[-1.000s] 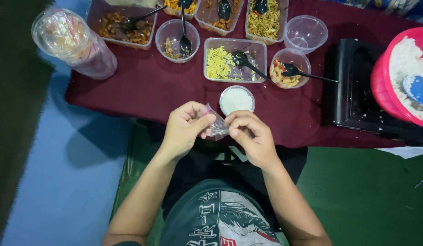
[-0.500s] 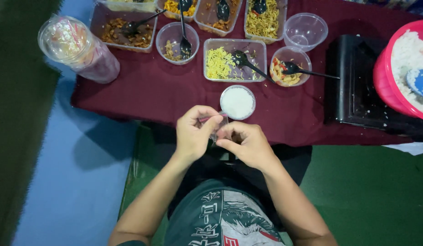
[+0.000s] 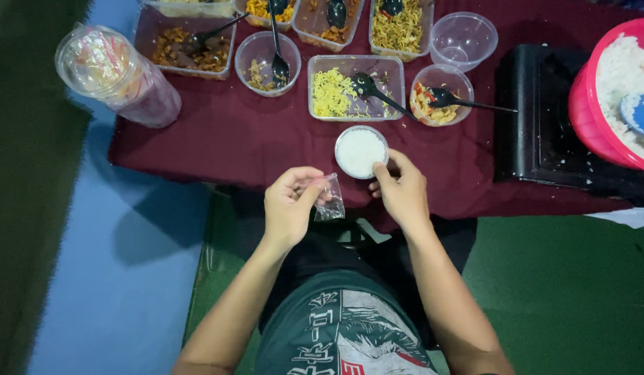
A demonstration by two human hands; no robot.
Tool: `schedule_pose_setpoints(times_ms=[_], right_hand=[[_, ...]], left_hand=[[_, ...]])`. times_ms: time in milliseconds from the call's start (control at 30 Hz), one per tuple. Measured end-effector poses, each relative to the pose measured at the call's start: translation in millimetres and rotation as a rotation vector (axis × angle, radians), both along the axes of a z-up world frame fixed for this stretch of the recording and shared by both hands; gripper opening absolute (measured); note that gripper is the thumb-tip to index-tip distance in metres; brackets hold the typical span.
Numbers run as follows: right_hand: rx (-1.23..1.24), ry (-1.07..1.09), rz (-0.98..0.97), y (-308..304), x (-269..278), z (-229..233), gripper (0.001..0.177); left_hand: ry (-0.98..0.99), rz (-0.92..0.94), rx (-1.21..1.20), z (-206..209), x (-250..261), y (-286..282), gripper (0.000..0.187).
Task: Preparing food ingredients in small bags and packaging a bun into a box
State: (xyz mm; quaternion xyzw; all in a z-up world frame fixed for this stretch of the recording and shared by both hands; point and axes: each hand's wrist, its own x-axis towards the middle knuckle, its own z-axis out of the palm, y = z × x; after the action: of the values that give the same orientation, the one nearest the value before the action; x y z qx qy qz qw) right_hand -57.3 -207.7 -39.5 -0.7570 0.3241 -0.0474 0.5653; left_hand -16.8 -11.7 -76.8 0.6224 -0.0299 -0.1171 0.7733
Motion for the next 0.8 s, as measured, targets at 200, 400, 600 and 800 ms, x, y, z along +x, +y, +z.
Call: schedule_pose_setpoints(times_ms=[200, 400, 600, 800], right_hand=[[0.123, -0.167, -0.048, 16.7, 26.1, -17.0, 0.041], [0.279, -0.249, 0.040, 64.5, 81.0, -56.1, 0.041], [0.465, -0.279, 0.134, 133.0, 114.3, -29.9, 0.037], [0.464, -0.345, 0.201, 126.1, 110.8, -50.2, 0.033]], left_hand=[[-0.019, 0.050, 0.023, -10.4, 0.4, 20.5, 0.018], [-0.009, 0.156, 0.043, -18.2, -1.4, 48.1, 0.018], [-0.013, 0.236, 0.049, -20.6, -4.1, 69.8, 0.018], [-0.021, 0.266, 0.069, -41.3, -5.5, 81.7, 0.018]])
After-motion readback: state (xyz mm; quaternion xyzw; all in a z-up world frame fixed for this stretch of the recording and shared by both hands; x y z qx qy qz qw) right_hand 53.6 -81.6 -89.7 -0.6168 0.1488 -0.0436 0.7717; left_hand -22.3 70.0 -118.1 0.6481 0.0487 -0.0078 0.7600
